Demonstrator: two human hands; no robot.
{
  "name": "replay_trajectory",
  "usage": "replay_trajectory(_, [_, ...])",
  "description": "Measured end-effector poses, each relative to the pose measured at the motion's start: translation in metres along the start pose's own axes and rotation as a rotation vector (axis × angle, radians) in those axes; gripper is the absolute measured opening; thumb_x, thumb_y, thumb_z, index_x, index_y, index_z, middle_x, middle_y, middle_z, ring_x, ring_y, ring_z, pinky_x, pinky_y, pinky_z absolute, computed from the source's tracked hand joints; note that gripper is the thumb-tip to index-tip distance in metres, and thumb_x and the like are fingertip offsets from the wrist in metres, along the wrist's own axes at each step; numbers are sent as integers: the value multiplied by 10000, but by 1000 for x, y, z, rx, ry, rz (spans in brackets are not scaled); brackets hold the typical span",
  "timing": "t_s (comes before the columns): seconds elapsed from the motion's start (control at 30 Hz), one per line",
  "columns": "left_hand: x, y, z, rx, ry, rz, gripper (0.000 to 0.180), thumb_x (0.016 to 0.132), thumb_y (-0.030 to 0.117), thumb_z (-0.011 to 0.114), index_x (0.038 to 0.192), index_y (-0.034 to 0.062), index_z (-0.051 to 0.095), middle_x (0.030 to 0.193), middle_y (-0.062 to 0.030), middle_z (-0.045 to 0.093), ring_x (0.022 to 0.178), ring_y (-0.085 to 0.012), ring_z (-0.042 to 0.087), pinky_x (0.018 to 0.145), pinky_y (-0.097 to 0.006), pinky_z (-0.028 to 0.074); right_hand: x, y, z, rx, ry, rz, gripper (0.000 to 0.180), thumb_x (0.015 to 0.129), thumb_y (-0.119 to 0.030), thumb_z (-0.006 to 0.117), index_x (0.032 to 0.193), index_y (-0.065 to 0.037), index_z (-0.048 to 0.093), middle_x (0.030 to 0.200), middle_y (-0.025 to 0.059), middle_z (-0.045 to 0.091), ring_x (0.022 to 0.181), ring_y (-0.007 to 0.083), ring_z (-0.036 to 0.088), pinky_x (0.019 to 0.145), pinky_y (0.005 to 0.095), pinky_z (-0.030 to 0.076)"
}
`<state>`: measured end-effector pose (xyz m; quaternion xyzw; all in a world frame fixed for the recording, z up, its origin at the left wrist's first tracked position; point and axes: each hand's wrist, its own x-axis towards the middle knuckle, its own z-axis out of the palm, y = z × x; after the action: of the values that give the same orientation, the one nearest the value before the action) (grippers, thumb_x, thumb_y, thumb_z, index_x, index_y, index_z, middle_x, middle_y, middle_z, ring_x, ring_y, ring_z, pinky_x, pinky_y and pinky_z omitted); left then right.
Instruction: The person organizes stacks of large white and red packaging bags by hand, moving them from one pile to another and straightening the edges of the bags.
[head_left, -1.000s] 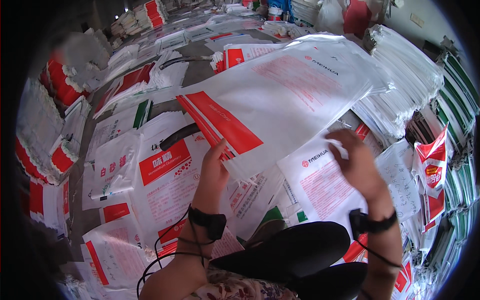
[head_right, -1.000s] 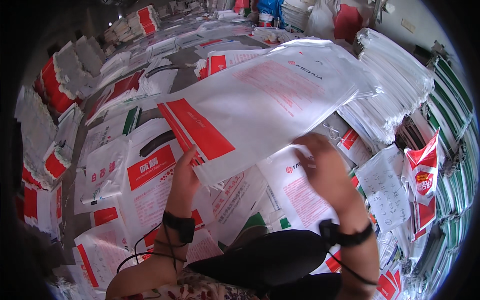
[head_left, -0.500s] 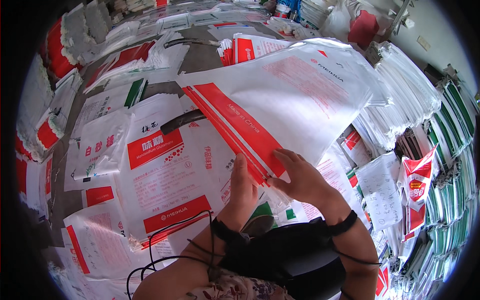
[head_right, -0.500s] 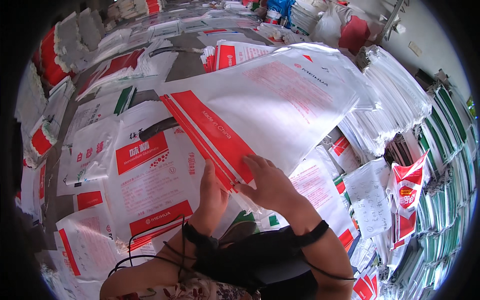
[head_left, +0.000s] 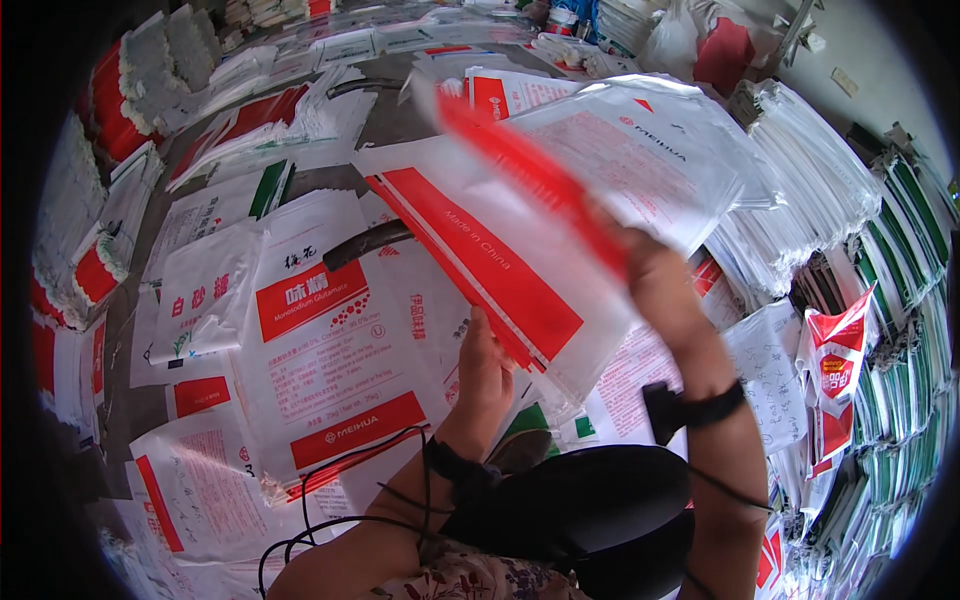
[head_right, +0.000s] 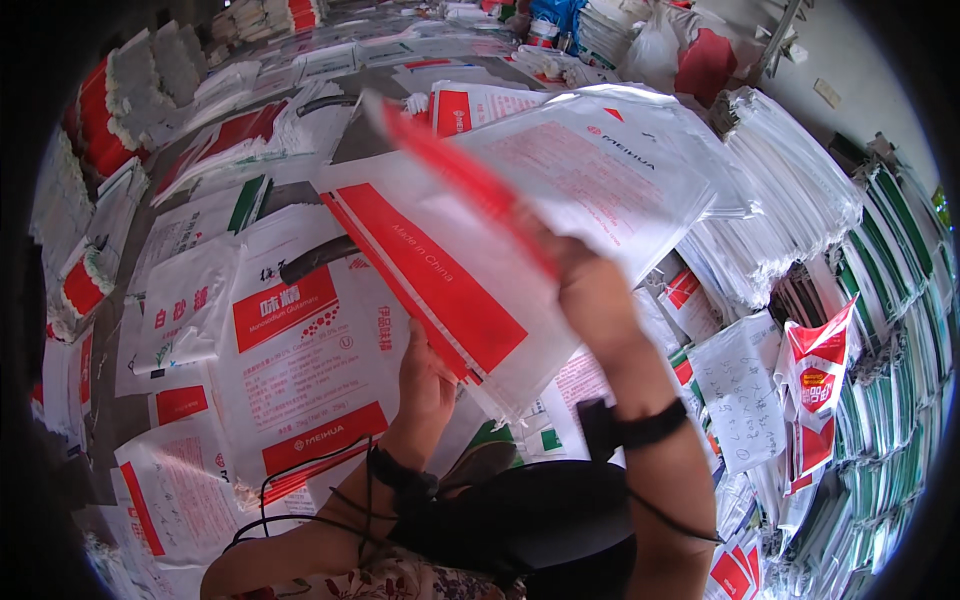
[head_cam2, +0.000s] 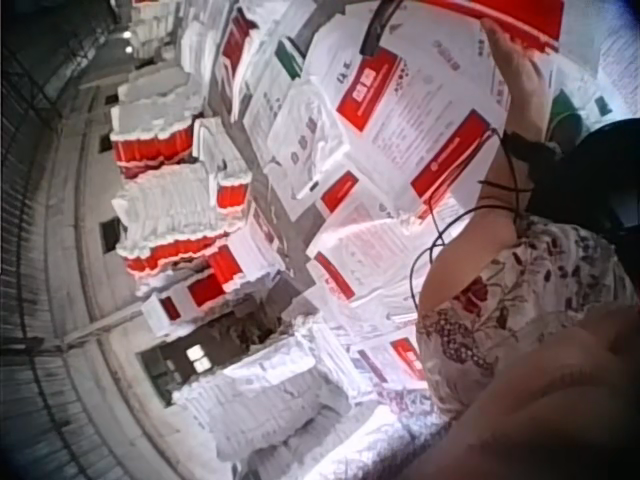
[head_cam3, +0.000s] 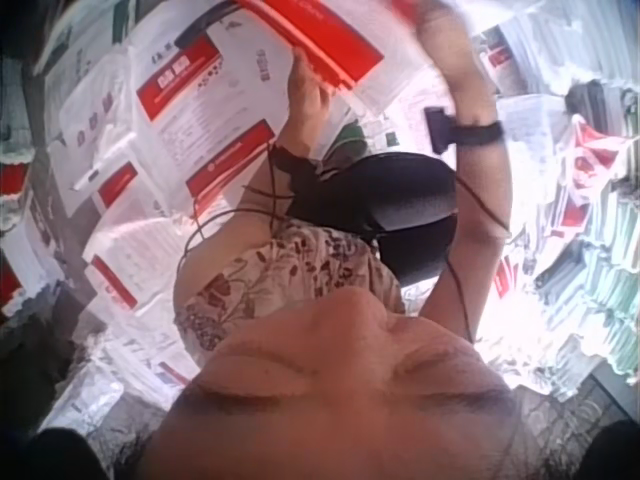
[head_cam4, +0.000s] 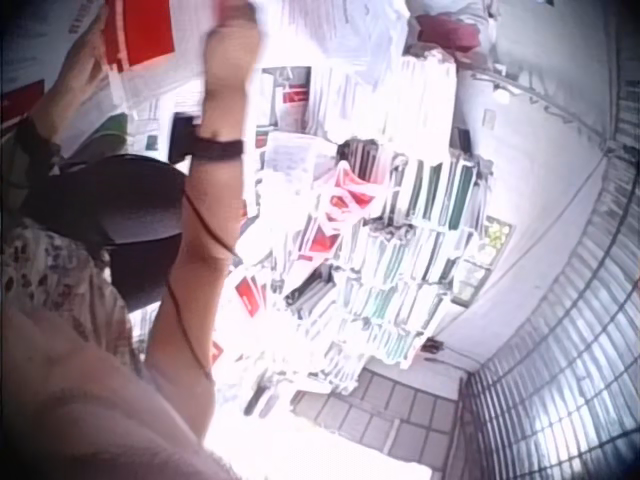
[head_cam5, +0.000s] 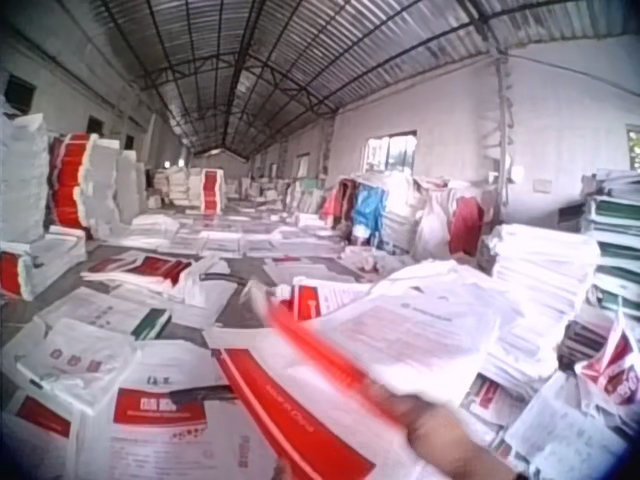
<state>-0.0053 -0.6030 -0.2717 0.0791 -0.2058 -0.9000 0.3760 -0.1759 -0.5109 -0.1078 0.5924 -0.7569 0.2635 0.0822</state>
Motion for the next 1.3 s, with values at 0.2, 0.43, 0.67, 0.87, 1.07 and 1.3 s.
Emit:
replay_trajectory(0.2, [1,6,2,32,-20,32,643,988,514,530,1437,75,390,1386,-88,537,1274,-199,534,1009,-357,495,-16,-58,-24,-443,26,-163,437,834,-11,558,1243,-129,657,1204,109,667,922,298,696,752,374,574])
replay_trajectory(0.43, [5,4,9,84,-1,28,619,968,474,599,1391,47,448,1309,-96,592,1229,-190,564,1031,-355,475,-41,-63,42,10,-228,11,325,876,-215,642,1161,-63,672,1123,110,697,875,305,695,748,395,568])
replay_trajectory(0.67, [4,3,9,148,4,66,639,957,475,618,1408,59,437,1331,-90,577,1227,-181,562,1030,-352,474,-34,-51,49,-2,-272,23,251,871,-153,651,1097,-48,680,984,171,696,803,364,676,708,441,551])
replay_trajectory(0.87, [5,-2,1,2,-31,-11,692,951,548,571,1431,76,416,1372,-84,545,1246,-187,554,1008,-352,493,-7,-22,-45,-261,135,110,361,883,-18,559,1233,-82,621,1074,204,673,917,346,689,731,430,567])
replay_trajectory(1.07, [5,6,9,-8,4,32,632,976,507,557,1413,69,427,1333,-75,575,1218,-177,577,989,-332,504,-26,-79,-22,-418,94,-147,600,796,81,542,1312,-209,642,1330,129,602,1009,285,692,805,371,596])
replay_trajectory(1.3, [2,8,11,37,-22,17,571,988,441,581,1387,52,457,1297,-91,604,1188,-183,598,958,-317,521,-39,-71,48,-57,-127,-29,384,807,-220,738,1161,-85,680,1193,103,667,863,299,695,769,379,560])
